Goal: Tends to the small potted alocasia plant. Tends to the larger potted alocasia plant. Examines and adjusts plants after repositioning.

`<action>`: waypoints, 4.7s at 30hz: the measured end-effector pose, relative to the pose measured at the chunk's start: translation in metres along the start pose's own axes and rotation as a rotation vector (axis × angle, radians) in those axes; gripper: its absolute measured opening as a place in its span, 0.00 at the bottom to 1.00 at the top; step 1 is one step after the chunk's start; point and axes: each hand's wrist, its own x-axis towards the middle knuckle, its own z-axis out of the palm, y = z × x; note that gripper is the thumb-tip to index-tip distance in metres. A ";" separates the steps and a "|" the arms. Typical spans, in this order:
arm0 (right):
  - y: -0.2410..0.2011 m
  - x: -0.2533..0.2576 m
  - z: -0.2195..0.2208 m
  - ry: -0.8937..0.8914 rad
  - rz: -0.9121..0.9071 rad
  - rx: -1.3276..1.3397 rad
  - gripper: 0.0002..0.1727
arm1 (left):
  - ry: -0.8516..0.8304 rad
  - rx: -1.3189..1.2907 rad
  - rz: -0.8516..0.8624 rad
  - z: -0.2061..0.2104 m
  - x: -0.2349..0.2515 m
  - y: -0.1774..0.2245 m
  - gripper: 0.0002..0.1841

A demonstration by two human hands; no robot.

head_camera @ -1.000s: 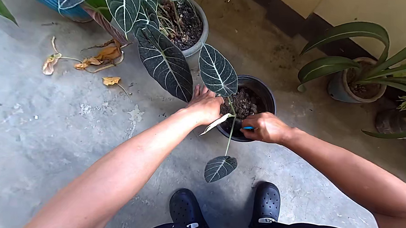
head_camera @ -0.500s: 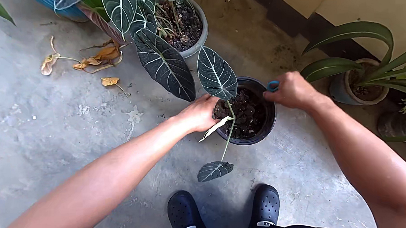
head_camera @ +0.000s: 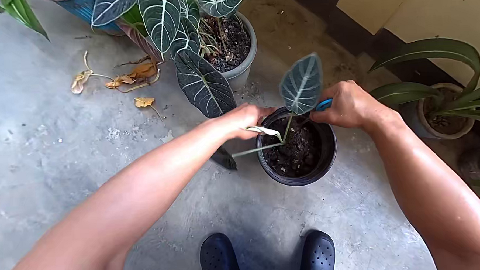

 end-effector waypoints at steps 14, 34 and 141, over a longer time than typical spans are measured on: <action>0.016 0.032 0.040 0.074 -0.067 0.060 0.25 | 0.215 -0.213 0.126 0.095 -0.109 0.046 0.15; 0.021 0.050 0.057 -0.041 -0.144 0.042 0.12 | -0.017 -0.709 -0.442 0.063 -0.047 0.031 0.46; -0.019 -0.051 0.057 -0.313 0.407 0.051 0.17 | 0.083 0.267 -0.291 0.070 -0.021 0.044 0.31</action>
